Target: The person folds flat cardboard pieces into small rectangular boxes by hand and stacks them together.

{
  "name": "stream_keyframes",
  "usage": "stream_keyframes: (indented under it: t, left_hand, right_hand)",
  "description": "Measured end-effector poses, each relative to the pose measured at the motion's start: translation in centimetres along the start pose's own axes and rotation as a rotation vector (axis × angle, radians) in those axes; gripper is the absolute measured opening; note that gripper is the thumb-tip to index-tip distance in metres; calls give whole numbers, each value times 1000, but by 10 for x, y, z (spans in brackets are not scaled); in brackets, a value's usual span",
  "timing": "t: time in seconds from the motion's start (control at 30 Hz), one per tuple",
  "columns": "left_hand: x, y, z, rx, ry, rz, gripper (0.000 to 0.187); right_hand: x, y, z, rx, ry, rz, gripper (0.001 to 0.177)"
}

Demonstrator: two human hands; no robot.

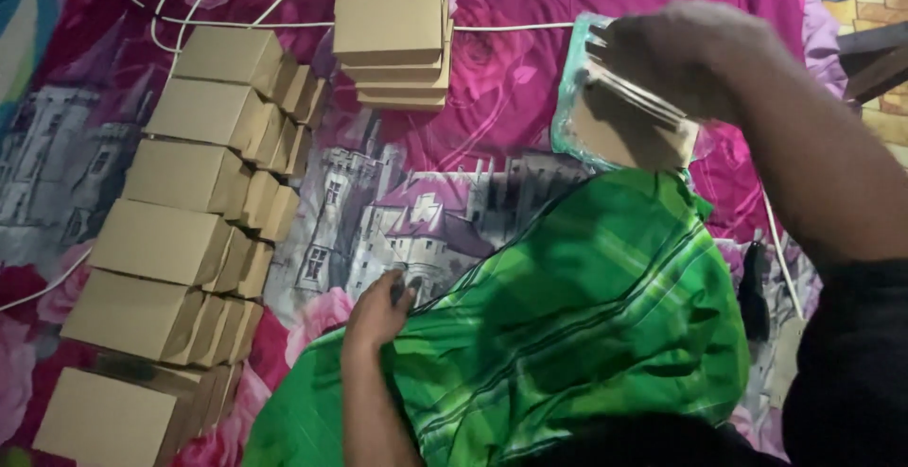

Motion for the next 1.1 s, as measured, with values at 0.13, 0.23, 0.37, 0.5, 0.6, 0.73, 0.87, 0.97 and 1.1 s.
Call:
stream_keyframes:
  t: [0.13, 0.23, 0.37, 0.5, 0.6, 0.73, 0.87, 0.97, 1.1]
  left_hand:
    - [9, 5, 7, 92, 60, -20, 58]
    - [7, 0, -10, 13, -10, 152, 60]
    - [18, -5, -32, -94, 55, 613, 50]
    - [23, -8, -44, -95, 554, 712, 74]
    - [19, -9, -43, -180, 726, 716, 77]
    - [30, 7, -30, -82, 797, 701, 87]
    - [44, 28, -10, 18, 683, 667, 84]
    - [44, 32, -2, 128, 489, 522, 70]
    - [16, 11, -8, 159, 26, 458, 52]
  right_hand:
    - [21, 28, -14, 201, 607, 139, 40]
    - [10, 26, -25, 763, 560, 264, 83]
    - [-15, 85, -74, 1247, 466, 349, 56]
    - [-40, 83, -119, 1530, 364, 421, 45]
    - [-68, 62, -139, 1571, 295, 494, 36]
    - [-137, 79, -156, 1020, 870, 545, 44]
    - [-241, 36, -127, 1689, 497, 679, 21]
    - [-322, -10, -94, 1927, 280, 618, 20]
    - [-392, -96, -57, 1940, 60, 302, 25]
Point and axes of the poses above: each hand's wrist, its own y-axis away from the middle knuckle, its own x-axis out of the back of the hand, z = x × y, the point moved 3 cm from there along -y, towards the middle knuckle, and after that the axes turned 9 degrees about -z, right-handed, at the moved point
